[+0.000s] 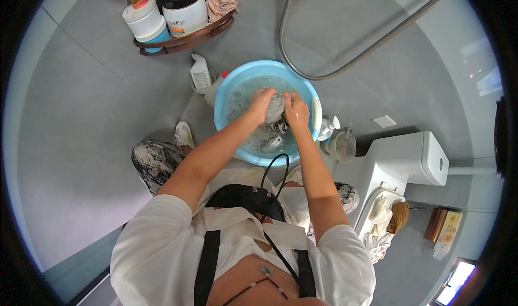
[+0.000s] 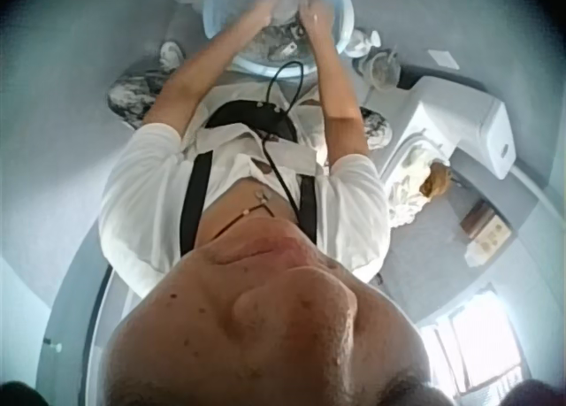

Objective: The person washes clothes in a plastic basin filled with soapy water, rubbing and wringing a brown garment and a gray patterned garment one at a time by hand.

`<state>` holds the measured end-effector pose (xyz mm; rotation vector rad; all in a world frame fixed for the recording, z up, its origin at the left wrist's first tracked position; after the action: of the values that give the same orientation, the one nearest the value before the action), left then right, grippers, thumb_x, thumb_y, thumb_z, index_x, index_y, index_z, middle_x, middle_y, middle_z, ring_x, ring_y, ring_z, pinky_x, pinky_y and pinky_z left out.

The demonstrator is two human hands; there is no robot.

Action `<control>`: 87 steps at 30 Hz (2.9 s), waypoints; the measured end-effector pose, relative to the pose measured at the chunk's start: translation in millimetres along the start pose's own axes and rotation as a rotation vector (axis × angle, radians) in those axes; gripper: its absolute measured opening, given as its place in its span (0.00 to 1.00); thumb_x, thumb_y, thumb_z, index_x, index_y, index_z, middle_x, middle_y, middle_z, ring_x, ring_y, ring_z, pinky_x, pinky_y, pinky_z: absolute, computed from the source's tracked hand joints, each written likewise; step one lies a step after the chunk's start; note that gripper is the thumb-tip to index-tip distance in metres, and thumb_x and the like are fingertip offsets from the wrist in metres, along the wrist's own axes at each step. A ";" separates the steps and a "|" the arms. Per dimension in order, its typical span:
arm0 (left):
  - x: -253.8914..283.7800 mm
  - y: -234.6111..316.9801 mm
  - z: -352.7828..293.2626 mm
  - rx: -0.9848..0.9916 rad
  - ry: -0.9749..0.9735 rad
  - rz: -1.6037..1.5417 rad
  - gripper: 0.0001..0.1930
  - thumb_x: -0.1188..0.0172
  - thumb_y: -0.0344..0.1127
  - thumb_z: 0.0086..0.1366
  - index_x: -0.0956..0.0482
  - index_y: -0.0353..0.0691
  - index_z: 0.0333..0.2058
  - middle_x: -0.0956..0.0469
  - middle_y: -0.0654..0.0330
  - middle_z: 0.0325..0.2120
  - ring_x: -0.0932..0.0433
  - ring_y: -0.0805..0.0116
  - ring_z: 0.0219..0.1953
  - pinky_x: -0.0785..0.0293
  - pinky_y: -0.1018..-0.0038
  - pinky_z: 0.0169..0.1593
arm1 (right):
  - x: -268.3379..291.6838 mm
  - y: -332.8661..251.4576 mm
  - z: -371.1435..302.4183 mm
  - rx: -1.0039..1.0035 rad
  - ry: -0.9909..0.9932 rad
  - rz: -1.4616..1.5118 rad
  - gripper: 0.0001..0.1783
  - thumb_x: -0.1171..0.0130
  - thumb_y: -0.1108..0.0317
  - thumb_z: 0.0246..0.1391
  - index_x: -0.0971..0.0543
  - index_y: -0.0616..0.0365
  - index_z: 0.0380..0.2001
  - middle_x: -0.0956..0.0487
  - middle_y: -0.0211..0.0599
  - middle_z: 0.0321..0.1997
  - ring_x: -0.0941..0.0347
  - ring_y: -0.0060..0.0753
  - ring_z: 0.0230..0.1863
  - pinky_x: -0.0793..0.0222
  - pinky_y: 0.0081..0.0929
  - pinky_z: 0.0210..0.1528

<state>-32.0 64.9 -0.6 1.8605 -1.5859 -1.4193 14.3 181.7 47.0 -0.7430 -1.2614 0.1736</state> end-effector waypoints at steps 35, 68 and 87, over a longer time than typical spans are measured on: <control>15.3 116.1 -57.0 -0.392 -0.032 0.368 0.16 0.47 0.23 0.50 0.31 0.34 0.41 0.27 0.59 0.36 0.29 0.70 0.39 0.36 0.77 0.44 | -13.8 12.5 -13.8 -0.293 -0.395 1.402 0.22 0.55 0.56 0.51 0.31 0.58 0.44 0.27 0.34 0.43 0.32 0.32 0.45 0.39 0.30 0.49; 68.6 56.0 -35.3 -0.423 0.237 0.874 0.23 0.43 0.29 0.42 0.34 0.37 0.41 0.30 0.45 0.41 0.32 0.52 0.46 0.38 0.67 0.49 | 11.5 42.5 13.5 -0.604 -0.651 1.098 0.27 0.49 0.50 0.49 0.31 0.61 0.45 0.28 0.39 0.46 0.31 0.34 0.43 0.34 0.29 0.45; 49.5 -5.0 4.1 -0.480 0.067 1.542 0.25 0.45 0.35 0.51 0.38 0.38 0.49 0.39 0.48 0.50 0.39 0.51 0.51 0.39 0.61 0.51 | -48.4 35.8 15.5 -0.175 -0.310 -0.184 0.36 0.37 0.59 0.37 0.43 0.59 0.46 0.33 0.51 0.45 0.33 0.51 0.46 0.35 0.41 0.44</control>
<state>-37.8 24.7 -29.6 0.1115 -1.6646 -0.7725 -5.8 190.6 -11.1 -0.7637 -1.6487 0.0278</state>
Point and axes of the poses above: each hand's wrist, its own z-axis towards the middle knuckle, its own x-axis out of the back of the hand, y = z × x, the point moved 5 cm from there along z, towards the middle knuckle
